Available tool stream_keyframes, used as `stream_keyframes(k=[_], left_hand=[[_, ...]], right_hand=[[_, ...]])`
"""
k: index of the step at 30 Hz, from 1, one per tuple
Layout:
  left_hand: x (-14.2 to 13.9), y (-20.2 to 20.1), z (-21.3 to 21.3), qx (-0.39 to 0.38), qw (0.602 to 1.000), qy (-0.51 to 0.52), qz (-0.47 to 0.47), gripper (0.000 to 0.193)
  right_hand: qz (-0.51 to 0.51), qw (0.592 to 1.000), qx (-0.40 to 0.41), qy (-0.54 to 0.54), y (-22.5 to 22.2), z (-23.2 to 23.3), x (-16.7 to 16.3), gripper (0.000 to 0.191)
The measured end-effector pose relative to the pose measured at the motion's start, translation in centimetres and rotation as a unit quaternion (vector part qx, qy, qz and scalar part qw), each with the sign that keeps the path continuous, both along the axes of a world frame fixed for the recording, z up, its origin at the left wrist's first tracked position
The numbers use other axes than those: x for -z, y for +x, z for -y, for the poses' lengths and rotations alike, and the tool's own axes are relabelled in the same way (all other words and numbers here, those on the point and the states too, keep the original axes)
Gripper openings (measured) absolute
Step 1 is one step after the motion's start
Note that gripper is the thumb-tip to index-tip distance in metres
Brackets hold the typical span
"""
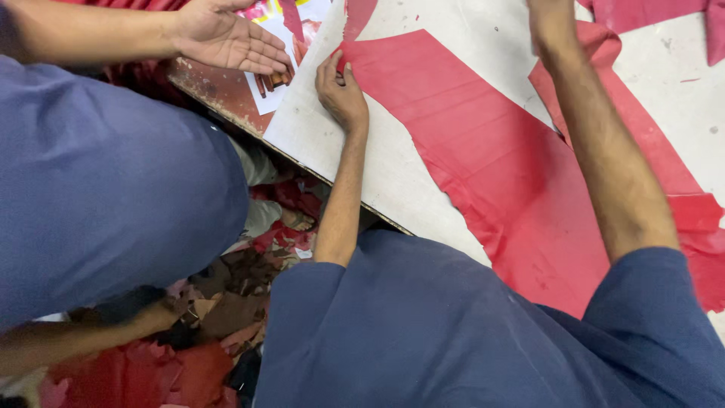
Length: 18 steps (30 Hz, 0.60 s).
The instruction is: The person lays red fabric on a worktable, smooths it, and uses a utility knife to cut along a cardboard template. They remove the template, fold the fabric, and cut additional pieces, leaving cut fabric and scraps on the table.
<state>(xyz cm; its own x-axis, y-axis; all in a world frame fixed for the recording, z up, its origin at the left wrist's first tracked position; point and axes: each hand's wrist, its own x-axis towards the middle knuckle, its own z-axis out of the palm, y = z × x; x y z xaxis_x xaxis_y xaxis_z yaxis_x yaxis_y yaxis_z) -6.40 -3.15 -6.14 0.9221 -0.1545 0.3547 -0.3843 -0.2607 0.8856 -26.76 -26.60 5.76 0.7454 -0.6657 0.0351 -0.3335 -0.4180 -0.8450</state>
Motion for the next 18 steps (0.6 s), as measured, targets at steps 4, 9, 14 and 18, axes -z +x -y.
stream_keyframes(k=[4, 9, 14, 18], left_hand=[[-0.3, 0.0, -0.2, 0.006, 1.0, -0.017, 0.001, 0.03], [-0.9, 0.0, -0.5, -0.003, 1.0, 0.001, 0.022, 0.03], [-1.6, -0.2, -1.0, 0.006, 1.0, 0.016, 0.011, 0.03], [-2.1, -0.4, -1.3, 0.029, 0.999, -0.019, -0.016, 0.033]], right_hand=[[-0.019, 0.985, -0.116, -0.123, -5.3, -9.4, 2.5, 0.066], [0.006, 0.992, -0.072, -0.107, -9.7, -18.8, 3.1, 0.057], [0.158, 0.986, -0.036, -0.025, -11.7, -23.1, -3.9, 0.041], [0.251, 0.957, -0.054, -0.131, -14.2, -25.2, -10.4, 0.024]])
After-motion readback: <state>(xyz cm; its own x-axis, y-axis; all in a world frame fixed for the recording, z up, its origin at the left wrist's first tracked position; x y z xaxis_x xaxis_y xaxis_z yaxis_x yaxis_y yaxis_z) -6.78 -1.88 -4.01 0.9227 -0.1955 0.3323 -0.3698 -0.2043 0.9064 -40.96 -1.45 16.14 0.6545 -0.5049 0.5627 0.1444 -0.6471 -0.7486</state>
